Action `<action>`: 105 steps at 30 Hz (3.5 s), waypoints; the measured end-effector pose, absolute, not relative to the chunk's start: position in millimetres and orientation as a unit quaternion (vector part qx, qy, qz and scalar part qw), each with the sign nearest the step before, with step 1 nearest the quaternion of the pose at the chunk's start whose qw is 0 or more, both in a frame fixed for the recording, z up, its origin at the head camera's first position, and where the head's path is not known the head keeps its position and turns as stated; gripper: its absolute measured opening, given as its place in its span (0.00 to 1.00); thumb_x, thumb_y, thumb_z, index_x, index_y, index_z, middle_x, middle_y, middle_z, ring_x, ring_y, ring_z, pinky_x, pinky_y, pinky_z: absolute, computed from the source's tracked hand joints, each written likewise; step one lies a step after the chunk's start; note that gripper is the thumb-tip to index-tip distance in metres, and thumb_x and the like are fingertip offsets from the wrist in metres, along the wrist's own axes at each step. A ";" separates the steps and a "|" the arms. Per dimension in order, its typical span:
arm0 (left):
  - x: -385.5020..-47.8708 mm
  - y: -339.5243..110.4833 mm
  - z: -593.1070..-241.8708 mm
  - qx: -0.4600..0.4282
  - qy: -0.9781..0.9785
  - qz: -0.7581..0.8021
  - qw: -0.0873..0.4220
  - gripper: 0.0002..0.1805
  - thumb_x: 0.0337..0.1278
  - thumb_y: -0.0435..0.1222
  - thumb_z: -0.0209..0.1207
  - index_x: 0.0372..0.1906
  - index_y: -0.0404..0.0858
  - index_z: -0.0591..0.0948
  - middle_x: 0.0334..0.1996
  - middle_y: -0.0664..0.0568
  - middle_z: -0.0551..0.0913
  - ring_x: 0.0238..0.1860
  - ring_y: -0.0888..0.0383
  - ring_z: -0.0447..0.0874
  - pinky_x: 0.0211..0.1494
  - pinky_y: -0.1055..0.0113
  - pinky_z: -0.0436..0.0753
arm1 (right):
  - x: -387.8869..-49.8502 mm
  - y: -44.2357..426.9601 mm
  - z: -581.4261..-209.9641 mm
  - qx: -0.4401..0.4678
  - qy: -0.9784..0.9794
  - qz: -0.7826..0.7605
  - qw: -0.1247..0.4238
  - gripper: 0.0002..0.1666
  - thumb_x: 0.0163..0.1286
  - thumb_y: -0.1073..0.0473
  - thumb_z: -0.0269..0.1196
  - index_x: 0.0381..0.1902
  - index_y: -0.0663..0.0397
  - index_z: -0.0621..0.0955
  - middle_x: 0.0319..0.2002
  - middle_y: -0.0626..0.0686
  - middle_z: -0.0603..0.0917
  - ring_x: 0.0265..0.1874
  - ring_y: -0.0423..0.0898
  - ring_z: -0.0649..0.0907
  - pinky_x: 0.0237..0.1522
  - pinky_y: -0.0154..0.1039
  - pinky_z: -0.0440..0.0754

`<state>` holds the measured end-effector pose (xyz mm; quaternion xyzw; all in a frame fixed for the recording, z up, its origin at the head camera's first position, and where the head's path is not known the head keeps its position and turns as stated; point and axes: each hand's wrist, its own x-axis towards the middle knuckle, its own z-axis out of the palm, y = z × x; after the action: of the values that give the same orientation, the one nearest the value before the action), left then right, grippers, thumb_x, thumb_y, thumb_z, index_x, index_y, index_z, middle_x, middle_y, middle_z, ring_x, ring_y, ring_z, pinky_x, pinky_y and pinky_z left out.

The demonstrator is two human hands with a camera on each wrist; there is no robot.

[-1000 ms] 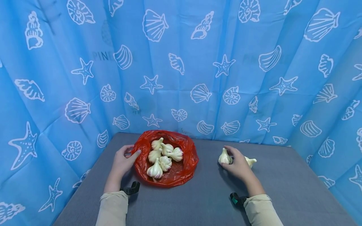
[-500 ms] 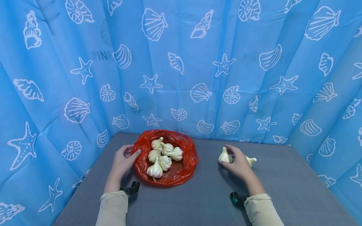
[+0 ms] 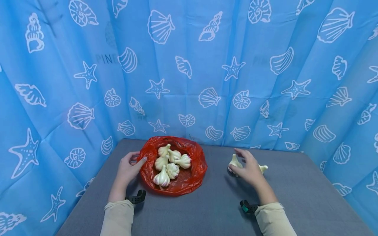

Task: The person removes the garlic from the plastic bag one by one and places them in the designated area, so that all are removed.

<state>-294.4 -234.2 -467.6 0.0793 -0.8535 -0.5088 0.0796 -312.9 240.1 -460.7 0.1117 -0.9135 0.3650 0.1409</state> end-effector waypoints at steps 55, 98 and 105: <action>-293.6 -233.2 -470.5 0.078 -0.847 -0.519 0.082 0.34 0.73 0.53 0.63 0.72 0.36 0.74 0.65 0.34 0.79 0.62 0.38 0.82 0.65 0.44 0.85 | -277.4 103.3 -441.4 0.216 -0.779 0.586 -0.062 0.27 0.73 0.53 0.71 0.66 0.53 0.81 0.64 0.66 0.82 0.61 0.59 0.85 0.57 0.45 0.89; -294.3 -233.0 -469.1 0.084 -0.847 -0.519 0.075 0.34 0.72 0.53 0.63 0.72 0.36 0.74 0.64 0.35 0.80 0.61 0.39 0.82 0.66 0.43 0.85 | -286.0 10.0 -467.8 0.182 -0.829 0.528 -0.028 0.26 0.69 0.54 0.73 0.60 0.61 0.84 0.45 0.57 0.87 0.41 0.44 0.86 0.45 0.40 0.88; -294.7 -233.5 -469.2 0.086 -0.845 -0.522 0.079 0.33 0.73 0.52 0.64 0.72 0.36 0.74 0.64 0.35 0.80 0.61 0.39 0.82 0.66 0.43 0.84 | -287.2 6.3 -470.4 0.182 -0.834 0.520 -0.025 0.26 0.68 0.55 0.74 0.59 0.62 0.84 0.45 0.58 0.88 0.40 0.43 0.85 0.47 0.41 0.89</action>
<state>-294.7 -233.5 -469.2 0.0860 -0.8449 -0.5219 0.0794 -287.2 6.3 -470.4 0.1821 -0.8342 0.5199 -0.0250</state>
